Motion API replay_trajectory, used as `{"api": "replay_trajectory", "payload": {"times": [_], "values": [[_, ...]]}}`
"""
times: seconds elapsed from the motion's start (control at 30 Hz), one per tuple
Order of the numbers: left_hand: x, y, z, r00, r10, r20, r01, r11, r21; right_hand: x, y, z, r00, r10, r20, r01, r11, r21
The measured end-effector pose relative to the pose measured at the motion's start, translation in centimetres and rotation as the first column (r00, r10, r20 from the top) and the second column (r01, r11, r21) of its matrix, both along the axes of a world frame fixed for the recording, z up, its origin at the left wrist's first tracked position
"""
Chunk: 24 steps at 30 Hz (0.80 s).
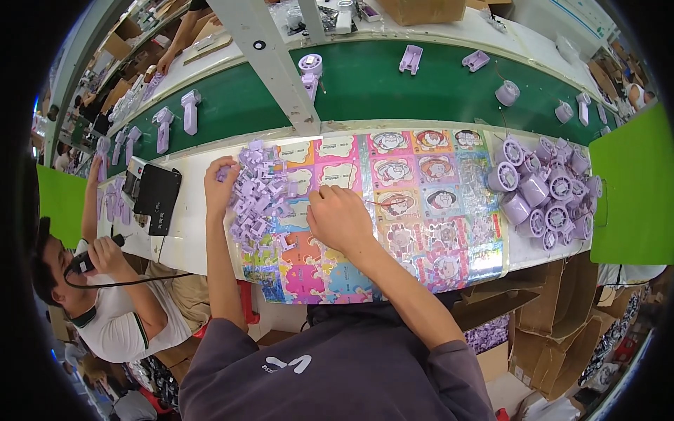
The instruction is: The person assembles small purple plastic hand fans by hand at an industrial assembly line, combining plastic housings, fan blades, and internal components.
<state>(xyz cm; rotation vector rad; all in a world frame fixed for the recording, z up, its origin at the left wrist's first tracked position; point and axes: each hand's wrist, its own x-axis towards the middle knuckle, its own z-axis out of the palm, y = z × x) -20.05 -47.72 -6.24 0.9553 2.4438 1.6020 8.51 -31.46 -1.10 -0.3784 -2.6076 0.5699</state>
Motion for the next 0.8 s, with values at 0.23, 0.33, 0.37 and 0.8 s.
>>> {"api": "replay_trajectory", "payload": {"times": [0.23,0.33,0.37,0.8], "values": [[2.1,0.2,4.0,0.999,-0.027,-0.033,0.021,0.981,-0.195,-0.1,0.2,0.1,1.0,0.01,0.01,-0.01,1.0,0.01],[1.5,2.4,4.5,0.939,-0.055,-0.339,-0.015,0.98,-0.2,-0.2,0.0,0.2,1.0,0.015,-0.006,-0.015,1.0,0.019],[1.7,3.8,4.8,0.912,-0.117,-0.392,0.032,0.976,-0.217,-0.1,0.1,0.3,1.0,0.003,0.013,-0.003,1.0,0.008],[9.3,6.6,8.8,0.922,-0.256,-0.292,0.248,0.967,-0.064,0.8,0.7,0.4,0.928,-0.087,-0.362,0.038,0.99,-0.138]]}}
